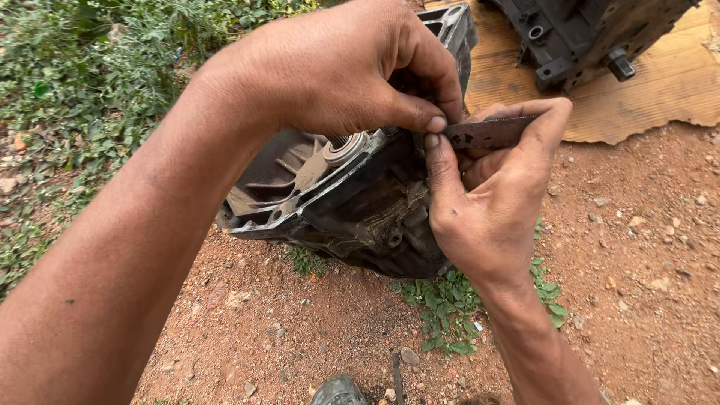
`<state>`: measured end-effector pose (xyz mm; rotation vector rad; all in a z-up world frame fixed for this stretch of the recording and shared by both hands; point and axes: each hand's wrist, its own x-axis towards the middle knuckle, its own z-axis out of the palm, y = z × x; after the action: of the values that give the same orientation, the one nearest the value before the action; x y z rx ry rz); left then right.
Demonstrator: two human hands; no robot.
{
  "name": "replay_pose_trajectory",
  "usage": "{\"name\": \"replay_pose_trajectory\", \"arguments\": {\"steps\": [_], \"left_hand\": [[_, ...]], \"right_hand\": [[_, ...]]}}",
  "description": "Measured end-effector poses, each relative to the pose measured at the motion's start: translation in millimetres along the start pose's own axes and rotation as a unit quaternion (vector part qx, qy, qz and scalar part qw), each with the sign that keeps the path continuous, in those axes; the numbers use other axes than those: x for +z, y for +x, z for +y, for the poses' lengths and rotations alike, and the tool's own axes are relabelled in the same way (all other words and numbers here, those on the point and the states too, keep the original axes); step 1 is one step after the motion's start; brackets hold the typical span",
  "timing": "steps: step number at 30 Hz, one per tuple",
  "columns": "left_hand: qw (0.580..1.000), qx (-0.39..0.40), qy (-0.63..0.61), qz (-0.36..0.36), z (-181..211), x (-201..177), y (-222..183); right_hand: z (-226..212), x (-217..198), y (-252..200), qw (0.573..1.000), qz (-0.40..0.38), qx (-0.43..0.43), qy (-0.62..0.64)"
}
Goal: The person uses a metal scraper to remove old gasket material from the surfaces of a car transmission casing.
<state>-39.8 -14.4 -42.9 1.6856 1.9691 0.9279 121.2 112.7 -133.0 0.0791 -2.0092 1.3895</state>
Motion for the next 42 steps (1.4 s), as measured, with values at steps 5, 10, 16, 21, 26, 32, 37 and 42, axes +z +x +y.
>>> {"name": "replay_pose_trajectory", "arguments": {"steps": [5, 10, 16, 21, 26, 32, 37, 42], "left_hand": [[0.999, 0.028, 0.045, -0.005, 3.7, -2.5, 4.3], [0.993, -0.074, 0.088, -0.034, 11.7, -5.9, 15.6], [0.998, -0.042, 0.023, -0.031, 4.1, -5.2, 11.6], [0.995, -0.047, 0.040, -0.073, -2.4, -6.2, 18.0], [0.992, -0.057, 0.063, -0.091, 5.4, -6.0, 23.3], [0.983, -0.126, 0.111, -0.071, 18.5, -4.1, 29.2], [0.989, -0.110, 0.083, -0.053, 19.5, -7.5, 20.0], [0.991, -0.078, 0.054, -0.093, 16.5, -9.6, 21.4]], "right_hand": [[-8.6, -1.9, 6.8, 0.997, 0.008, 0.069, 0.027], [2.3, -14.4, 19.7, 0.988, -0.056, 0.124, 0.074], [4.2, -7.4, 5.3, 0.996, -0.009, 0.084, 0.024], [1.3, 7.8, -9.6, 0.993, 0.055, 0.085, 0.060], [-6.1, 4.6, -2.0, 0.988, 0.045, 0.105, 0.104], [-8.1, 6.0, 1.3, 0.970, 0.068, 0.160, 0.172], [0.8, 3.1, 0.7, 0.977, 0.040, 0.154, 0.142], [-7.9, -4.1, 9.0, 0.982, -0.043, 0.166, 0.081]]}}
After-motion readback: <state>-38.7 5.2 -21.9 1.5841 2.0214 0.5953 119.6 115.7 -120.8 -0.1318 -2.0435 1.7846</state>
